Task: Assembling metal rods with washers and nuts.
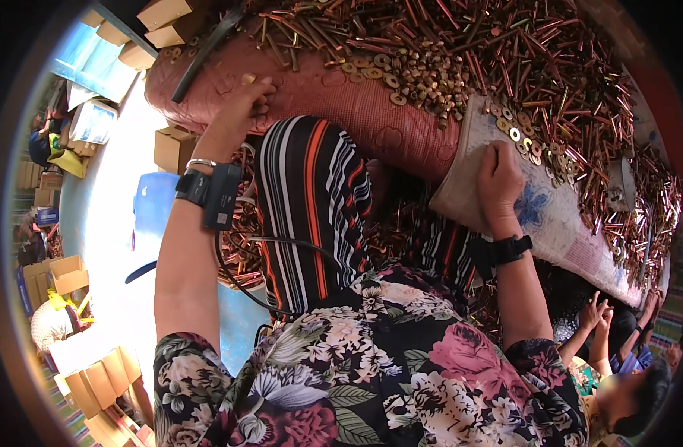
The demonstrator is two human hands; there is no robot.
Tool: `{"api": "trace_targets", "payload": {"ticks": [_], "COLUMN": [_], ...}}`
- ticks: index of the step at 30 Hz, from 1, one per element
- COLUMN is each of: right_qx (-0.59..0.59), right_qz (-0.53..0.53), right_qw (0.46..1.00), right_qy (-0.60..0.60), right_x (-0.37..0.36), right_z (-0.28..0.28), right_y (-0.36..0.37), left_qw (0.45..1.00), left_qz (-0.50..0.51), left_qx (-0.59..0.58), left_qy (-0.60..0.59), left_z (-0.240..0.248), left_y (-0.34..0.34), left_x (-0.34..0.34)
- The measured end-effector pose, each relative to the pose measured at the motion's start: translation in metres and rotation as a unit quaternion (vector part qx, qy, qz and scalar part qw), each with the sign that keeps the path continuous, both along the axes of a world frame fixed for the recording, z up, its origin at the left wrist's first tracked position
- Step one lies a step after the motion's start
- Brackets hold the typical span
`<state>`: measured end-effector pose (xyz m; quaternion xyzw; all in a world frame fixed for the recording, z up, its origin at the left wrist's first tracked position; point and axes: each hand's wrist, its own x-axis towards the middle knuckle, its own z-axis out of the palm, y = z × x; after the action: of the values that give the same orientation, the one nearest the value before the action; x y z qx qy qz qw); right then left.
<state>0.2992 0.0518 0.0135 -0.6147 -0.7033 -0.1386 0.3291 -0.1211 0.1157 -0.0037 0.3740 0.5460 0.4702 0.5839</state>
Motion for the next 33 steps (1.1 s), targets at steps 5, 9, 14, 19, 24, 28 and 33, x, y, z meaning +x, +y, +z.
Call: {"api": "trace_targets", "payload": {"ticks": [5,9,14,19,24,28,33], "right_qx": [0.008,0.013,0.010,-0.009,0.033,0.030,0.049], "right_qz": [-0.004,-0.010,-0.008,-0.001,0.020,-0.012,0.000], "right_qw": [1.000,1.000,1.000,1.000,0.999,0.999,0.998], "right_qy": [-0.010,-0.016,-0.018,-0.020,-0.016,-0.043,-0.045], "right_x": [-0.001,0.000,0.000,-0.002,-0.001,0.005,0.005], "right_z": [-0.003,-0.004,-0.005,-0.001,-0.006,-0.011,-0.017], "right_y": [0.002,0.001,0.001,0.000,0.002,0.004,0.007], "left_qw": [1.000,0.999,0.999,0.999,0.997,0.996,0.993], "left_qz": [0.001,-0.010,-0.013,-0.005,-0.058,-0.066,-0.085], "left_qx": [-0.005,0.024,0.007,0.033,0.023,0.042,0.018], "left_qy": [-0.015,-0.035,-0.030,-0.027,-0.051,-0.046,-0.074], "left_z": [-0.003,-0.009,-0.010,-0.007,-0.011,-0.005,-0.004], "left_y": [0.000,0.002,0.002,-0.003,-0.002,-0.003,-0.006], "left_x": [-0.003,-0.004,-0.006,-0.003,-0.013,-0.009,-0.016]}}
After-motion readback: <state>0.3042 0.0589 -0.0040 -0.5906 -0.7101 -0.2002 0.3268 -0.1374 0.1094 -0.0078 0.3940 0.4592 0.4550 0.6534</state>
